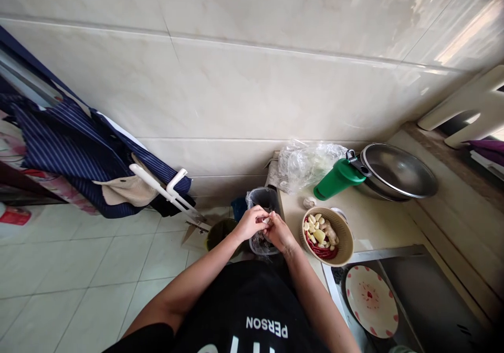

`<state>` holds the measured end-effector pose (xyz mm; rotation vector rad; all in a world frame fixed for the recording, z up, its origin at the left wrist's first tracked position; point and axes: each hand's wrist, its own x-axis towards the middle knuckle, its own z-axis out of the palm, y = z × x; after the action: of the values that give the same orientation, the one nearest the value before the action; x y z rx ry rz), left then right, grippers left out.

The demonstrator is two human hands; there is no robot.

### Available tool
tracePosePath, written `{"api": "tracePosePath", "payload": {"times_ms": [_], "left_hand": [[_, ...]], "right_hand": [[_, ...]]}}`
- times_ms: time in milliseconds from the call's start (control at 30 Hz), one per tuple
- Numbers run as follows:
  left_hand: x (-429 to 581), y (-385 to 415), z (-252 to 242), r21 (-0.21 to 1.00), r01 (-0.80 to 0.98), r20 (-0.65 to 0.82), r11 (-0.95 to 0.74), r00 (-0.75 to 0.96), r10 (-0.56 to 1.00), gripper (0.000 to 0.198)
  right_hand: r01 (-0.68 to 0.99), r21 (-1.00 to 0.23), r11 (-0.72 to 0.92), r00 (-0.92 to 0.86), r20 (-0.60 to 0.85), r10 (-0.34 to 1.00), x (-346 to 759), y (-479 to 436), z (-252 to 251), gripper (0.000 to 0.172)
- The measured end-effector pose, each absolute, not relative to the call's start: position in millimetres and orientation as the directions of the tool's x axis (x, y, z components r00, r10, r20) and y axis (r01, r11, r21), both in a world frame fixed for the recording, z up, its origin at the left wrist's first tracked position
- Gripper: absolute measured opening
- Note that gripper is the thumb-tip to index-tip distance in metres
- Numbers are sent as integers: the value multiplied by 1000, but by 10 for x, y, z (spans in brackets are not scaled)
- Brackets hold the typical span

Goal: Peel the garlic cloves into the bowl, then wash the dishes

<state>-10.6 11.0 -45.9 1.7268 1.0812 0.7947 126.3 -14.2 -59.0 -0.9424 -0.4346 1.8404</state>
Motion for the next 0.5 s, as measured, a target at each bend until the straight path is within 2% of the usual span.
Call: {"api": "tracePosePath", "payload": {"times_ms": [133,300,400,500], "left_hand": [[-141,126,-550,980,179,31,-88,296,955,20],[-73,126,-680,989,-21,-131,143,297,946,36],[-31,112,-701,979,14,-200,204,286,937,40],[-19,97,-672,983,180,-96,45,286,954,41]], "right_hand": [[-603,-681,-416,-226,-354,908,1303,-155,-540,26],[-579,-715,-392,-182,-356,917,1373,-180,-538,28],[-573,-744,-343,-138,-325,936,1383,-198,-542,28],[-543,-790,-285,-121,-262,957,1371,-207,-554,25]]}}
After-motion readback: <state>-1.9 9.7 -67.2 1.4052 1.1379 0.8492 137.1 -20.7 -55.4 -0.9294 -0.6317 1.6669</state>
